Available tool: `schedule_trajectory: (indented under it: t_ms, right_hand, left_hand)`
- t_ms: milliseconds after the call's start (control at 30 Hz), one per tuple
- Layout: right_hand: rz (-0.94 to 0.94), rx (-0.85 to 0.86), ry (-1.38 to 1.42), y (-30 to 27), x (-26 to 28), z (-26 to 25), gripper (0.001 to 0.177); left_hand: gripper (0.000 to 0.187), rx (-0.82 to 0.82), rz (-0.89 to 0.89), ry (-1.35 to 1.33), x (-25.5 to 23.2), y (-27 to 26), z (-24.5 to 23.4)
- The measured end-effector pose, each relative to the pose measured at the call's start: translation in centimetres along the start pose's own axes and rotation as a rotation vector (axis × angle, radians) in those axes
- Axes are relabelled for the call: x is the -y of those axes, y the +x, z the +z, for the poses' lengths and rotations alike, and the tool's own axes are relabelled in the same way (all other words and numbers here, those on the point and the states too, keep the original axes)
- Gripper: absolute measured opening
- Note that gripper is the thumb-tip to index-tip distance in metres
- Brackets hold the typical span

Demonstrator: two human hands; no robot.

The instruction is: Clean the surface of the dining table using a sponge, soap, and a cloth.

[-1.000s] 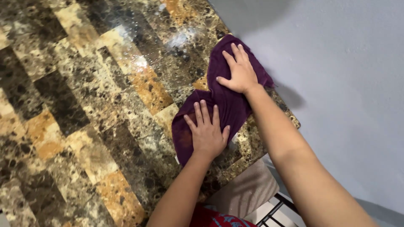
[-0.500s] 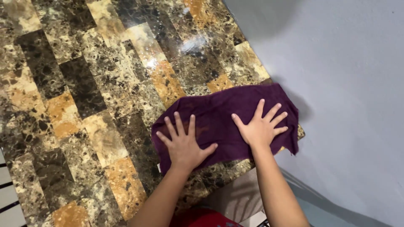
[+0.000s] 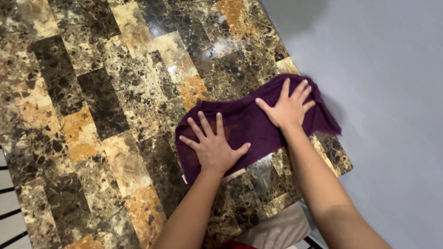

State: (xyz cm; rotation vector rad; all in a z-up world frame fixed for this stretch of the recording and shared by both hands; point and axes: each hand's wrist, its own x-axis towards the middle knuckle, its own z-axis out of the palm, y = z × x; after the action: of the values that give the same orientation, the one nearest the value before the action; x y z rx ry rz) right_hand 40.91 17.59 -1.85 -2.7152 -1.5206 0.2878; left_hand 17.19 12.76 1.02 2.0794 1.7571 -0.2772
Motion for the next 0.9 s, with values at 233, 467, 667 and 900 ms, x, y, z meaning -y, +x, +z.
schedule_trajectory:
  t_ms: [233,467,667,900]
  right_hand:
    - [-0.124,0.002,-0.046,5.7,3.3,-0.6,0.126]
    - [-0.179,-0.008,-0.023,9.5,6.4,-1.0,0.124]
    - [-0.214,-0.025,-0.006,13.4,8.8,-0.7,0.124]
    - [-0.276,-0.02,-0.036,17.2,11.0,-0.7,0.123]
  left_hand:
    - [0.128,-0.05,-0.036,-0.019,-0.3,3.4,-1.2]
    - [0.126,-0.045,-0.06,-0.043,-0.7,6.6,-2.8]
    - [0.123,-0.027,-0.078,-0.065,-0.8,9.0,-4.0]
    - [0.119,-0.007,-0.109,-0.076,-1.1,10.9,-5.1]
